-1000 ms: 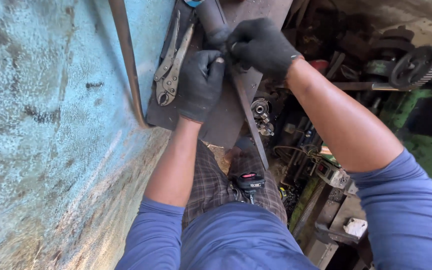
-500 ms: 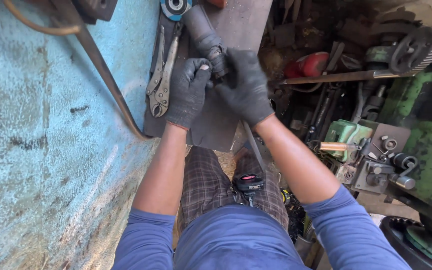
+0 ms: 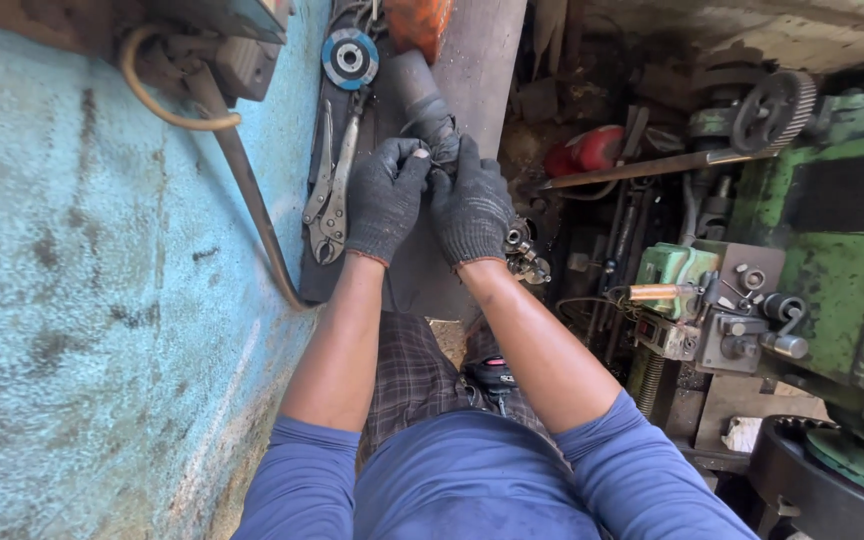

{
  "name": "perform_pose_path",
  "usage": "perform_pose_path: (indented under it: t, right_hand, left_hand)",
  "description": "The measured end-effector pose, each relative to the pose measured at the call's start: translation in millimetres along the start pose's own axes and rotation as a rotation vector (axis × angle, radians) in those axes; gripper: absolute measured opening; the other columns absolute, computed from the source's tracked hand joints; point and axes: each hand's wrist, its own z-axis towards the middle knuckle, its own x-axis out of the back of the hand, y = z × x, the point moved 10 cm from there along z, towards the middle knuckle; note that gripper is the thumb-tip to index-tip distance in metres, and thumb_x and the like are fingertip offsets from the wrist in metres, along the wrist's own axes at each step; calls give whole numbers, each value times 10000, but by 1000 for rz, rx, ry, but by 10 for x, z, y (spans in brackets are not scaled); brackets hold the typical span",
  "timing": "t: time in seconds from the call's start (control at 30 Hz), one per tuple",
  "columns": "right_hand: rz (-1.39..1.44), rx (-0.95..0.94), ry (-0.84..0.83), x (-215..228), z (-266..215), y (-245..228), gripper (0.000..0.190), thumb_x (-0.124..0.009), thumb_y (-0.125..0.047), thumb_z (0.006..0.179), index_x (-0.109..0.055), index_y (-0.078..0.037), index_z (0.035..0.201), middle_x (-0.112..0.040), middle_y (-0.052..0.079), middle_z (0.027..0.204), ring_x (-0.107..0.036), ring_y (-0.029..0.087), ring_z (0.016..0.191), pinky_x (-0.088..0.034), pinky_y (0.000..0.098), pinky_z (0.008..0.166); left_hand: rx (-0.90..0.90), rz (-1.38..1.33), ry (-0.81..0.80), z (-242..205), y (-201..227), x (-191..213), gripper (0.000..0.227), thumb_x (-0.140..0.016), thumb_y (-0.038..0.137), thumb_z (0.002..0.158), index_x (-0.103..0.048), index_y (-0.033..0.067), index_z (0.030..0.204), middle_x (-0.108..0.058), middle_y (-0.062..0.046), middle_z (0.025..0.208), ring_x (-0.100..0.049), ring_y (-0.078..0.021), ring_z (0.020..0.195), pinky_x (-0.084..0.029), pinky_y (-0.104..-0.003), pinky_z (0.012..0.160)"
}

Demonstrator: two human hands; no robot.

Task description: The person wraps a thin wire around a cylindrical metal component multiple times, then secures the end by twisting it with pliers. The person then places the wrapped component into a lathe chuck.

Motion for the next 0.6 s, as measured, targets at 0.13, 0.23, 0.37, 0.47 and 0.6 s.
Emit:
perform_pose_path:
  t: [0.13,0.23,0.37,0.47,0.6]
  right_hand:
    - [47,196,214,-71,36,61,519,-646,-405,960,-546,-156,1404,-662,173,1034,-685,427,995,-597,576,794]
    - [69,282,277,-7,-16,9,478,-610,-412,977,-563,-145,1371,-658,185,995,-682,441,964,-591,570,773]
    - [73,288,275,39,-27,-37,436,-554,-418,1008,-581,-127,1332,-663,207,984,-676,462,962,-583,580,780]
    - [71,268,274,24,-22,-36,443,-554,-426,996,-594,-130,1322,-670,203,997,-680,455,979,-585,577,789]
    - [48,259,292,12,-23,-39,449,-611,-390,951,-595,-149,1331,-676,182,1012,-682,448,975,-592,567,779]
  left_hand:
    - [45,-56,-1,-10,-16,51,168,-627,296,999,-737,169,993,-675,-43,628,-678,-162,685,-558,-313,655]
    - [40,34,219,-31,-213,292,158,-596,325,1002,-722,235,1032,-712,-33,742,-705,-196,776,-583,-333,692]
    - [-127,439,399,-275,176,569,425,-556,145,979,-609,220,1393,-597,-171,1347,-624,-422,1242,-596,-515,982]
    - [-269,642,251,-378,460,405,552,-581,131,949,-566,268,1484,-521,-176,1471,-555,-474,1317,-565,-593,1006]
    - [-435,577,37,-318,428,123,637,-698,214,852,-581,368,1459,-697,-70,1163,-693,-357,1083,-616,-513,869]
